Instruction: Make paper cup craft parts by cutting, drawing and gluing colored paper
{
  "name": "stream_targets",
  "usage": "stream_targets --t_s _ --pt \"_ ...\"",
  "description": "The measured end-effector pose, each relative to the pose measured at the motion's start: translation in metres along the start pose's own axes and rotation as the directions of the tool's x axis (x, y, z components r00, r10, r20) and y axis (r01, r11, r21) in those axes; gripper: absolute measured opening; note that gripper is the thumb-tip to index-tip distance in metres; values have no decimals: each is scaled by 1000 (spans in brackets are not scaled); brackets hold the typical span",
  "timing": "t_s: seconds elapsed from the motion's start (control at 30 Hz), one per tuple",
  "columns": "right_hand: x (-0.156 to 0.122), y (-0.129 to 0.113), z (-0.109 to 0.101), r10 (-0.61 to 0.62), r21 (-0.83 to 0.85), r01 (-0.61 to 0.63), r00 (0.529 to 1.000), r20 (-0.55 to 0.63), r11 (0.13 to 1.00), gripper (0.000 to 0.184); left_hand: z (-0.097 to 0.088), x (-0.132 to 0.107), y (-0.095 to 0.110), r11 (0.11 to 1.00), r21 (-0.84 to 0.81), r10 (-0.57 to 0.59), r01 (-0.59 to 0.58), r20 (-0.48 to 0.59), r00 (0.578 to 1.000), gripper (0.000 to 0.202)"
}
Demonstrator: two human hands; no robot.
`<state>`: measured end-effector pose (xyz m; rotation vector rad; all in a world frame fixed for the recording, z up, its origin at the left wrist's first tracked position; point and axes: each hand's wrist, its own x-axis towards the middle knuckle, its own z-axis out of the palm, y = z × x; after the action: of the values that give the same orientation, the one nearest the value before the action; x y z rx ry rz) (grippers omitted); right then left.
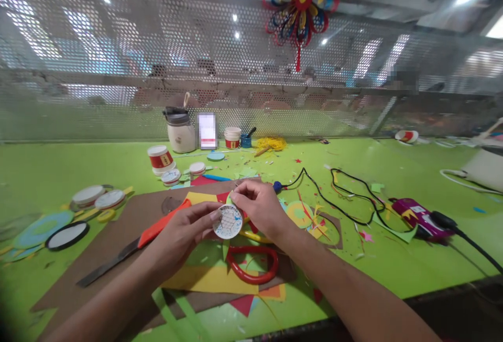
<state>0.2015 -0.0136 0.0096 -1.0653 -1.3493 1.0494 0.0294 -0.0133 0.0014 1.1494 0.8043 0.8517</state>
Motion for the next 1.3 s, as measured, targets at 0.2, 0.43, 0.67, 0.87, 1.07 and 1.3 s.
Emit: stream_targets --t_s 0.2,0.43,0.67,0.87,1.07,1.3 --pt "2 3 0 8 3 -8 1000 -11 1000 16 0 1 -2 1000 -9 -3 3 13 1000 22" --pt "4 6 1 13 22 -13 1000 -1 1000 23 -4 3 -2 999 -39 -3 3 14 1000 25" --pt "5 6 1 41 20 -41 999 33 999 25 -5 5 -1 999 -47 -18 18 1 1000 25" --pt "2 2 4 75 130 -86 993 86 988 40 -7 7 0 996 -89 -1 -3 -40 999 23" --pt "2 4 3 66 137 -80 992 104 987 38 -6 6 3 995 -99 -13 8 -49 999 25" --pt "4 8 4 77 111 -85 994 71 990 29 -5 6 5 995 -100 -11 0 -103 995 23"
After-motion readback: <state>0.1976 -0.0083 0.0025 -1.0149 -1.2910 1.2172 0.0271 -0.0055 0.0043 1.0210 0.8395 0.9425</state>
